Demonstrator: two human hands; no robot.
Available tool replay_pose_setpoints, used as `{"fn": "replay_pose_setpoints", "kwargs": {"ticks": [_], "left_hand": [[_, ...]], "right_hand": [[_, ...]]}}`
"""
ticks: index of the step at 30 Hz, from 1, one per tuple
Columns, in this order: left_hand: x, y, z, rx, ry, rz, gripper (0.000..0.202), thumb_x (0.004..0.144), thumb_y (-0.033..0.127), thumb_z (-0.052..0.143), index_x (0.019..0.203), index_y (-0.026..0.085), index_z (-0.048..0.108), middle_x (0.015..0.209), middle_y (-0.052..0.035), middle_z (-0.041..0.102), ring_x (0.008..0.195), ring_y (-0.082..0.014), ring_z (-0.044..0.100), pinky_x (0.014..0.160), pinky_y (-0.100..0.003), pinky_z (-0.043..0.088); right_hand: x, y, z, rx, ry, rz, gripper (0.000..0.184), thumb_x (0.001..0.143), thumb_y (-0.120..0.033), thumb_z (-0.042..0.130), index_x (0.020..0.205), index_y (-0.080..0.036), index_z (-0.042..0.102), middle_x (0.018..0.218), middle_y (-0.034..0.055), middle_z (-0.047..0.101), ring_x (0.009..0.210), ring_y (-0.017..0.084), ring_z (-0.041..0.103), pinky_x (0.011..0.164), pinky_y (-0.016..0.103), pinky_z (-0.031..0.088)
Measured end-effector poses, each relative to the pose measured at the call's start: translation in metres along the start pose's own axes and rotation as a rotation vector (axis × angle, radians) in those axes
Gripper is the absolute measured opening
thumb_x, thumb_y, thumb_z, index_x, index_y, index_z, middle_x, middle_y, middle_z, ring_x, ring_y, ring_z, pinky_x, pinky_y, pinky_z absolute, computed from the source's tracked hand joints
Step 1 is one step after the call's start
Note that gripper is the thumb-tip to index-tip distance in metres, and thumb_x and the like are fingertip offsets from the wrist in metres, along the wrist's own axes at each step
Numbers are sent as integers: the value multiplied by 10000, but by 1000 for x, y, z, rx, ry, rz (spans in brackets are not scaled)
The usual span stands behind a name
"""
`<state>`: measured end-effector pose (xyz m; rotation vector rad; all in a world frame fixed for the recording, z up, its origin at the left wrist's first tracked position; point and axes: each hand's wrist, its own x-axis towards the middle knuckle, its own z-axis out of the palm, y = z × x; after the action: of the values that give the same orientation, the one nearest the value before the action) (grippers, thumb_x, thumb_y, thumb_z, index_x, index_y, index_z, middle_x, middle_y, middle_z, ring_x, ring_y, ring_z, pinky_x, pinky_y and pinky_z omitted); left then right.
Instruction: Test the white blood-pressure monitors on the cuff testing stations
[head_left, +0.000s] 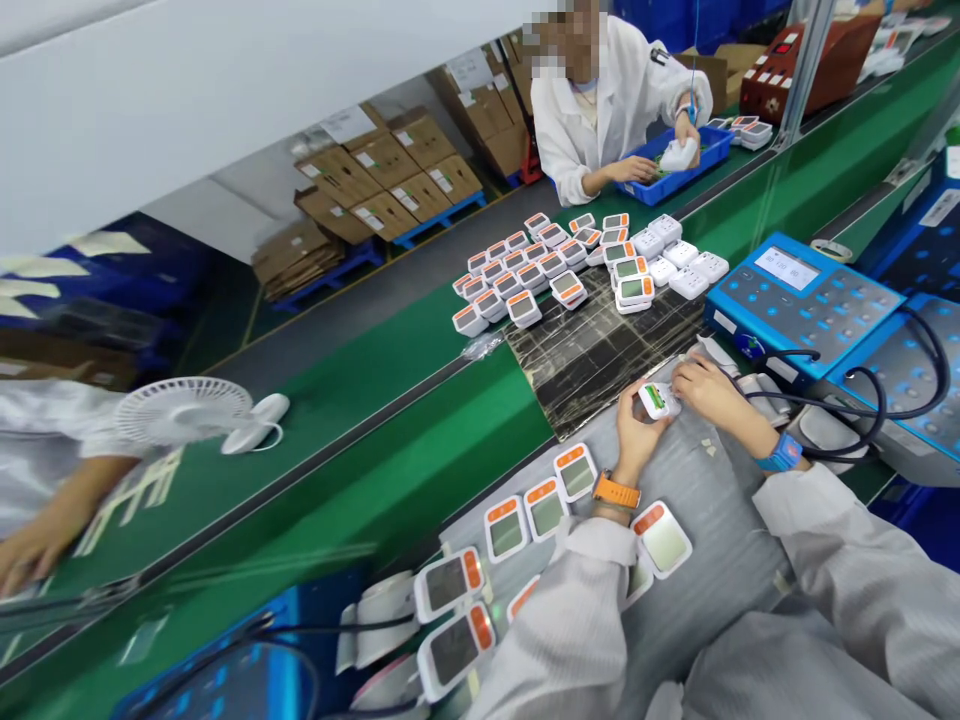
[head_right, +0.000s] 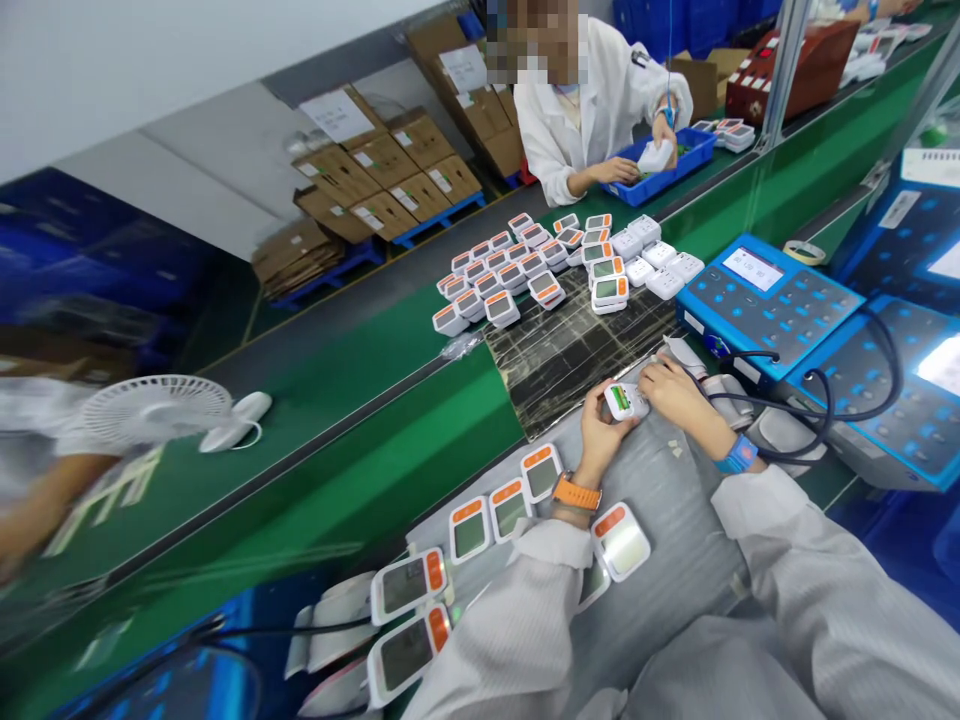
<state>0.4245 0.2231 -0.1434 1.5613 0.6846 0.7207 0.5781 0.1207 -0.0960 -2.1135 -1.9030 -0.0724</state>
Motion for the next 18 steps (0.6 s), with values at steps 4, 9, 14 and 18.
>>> {"fn": "replay_pose_setpoints", "kwargs": {"ticks": [4,9,14,18], "left_hand": [[0,-2,1,-24,9,-12,754,567,86,881,1242,247,585,1392,-97,583,1288,-287,591,976,-406,575],[0,-2,-1,-34,-5,-17,748,580,113,891,1249,240,581,1414,-105,563,1306,-281,573,993,-404,568],[0,-1,-1,-50,1,10,738,573,148,905,1236,238,594,1399,-107,568,1303,-295,572,999,-426,561],[0,0,0,-6,6,19,736,579,157,905,1244,236,599,1392,-106,570,1309,-300,568,1007,-434,561]], "right_hand": [[0,-2,-3,9,-8,-9,207,1000,-160,523,981,-184,728,1033,96,703,1030,227,624,1196,453,306],[-2,-2,-5,-3,-36,0,221,991,-145,532,961,-191,746,1060,99,704,1045,229,621,1200,448,294],[-4,0,-5,44,-23,-20,230,984,-135,537,966,-193,759,1107,101,714,1080,226,633,1223,468,280],[-2,-3,-6,77,-29,-18,214,978,-134,551,950,-188,756,1138,102,718,1125,236,632,1226,513,290]]}}
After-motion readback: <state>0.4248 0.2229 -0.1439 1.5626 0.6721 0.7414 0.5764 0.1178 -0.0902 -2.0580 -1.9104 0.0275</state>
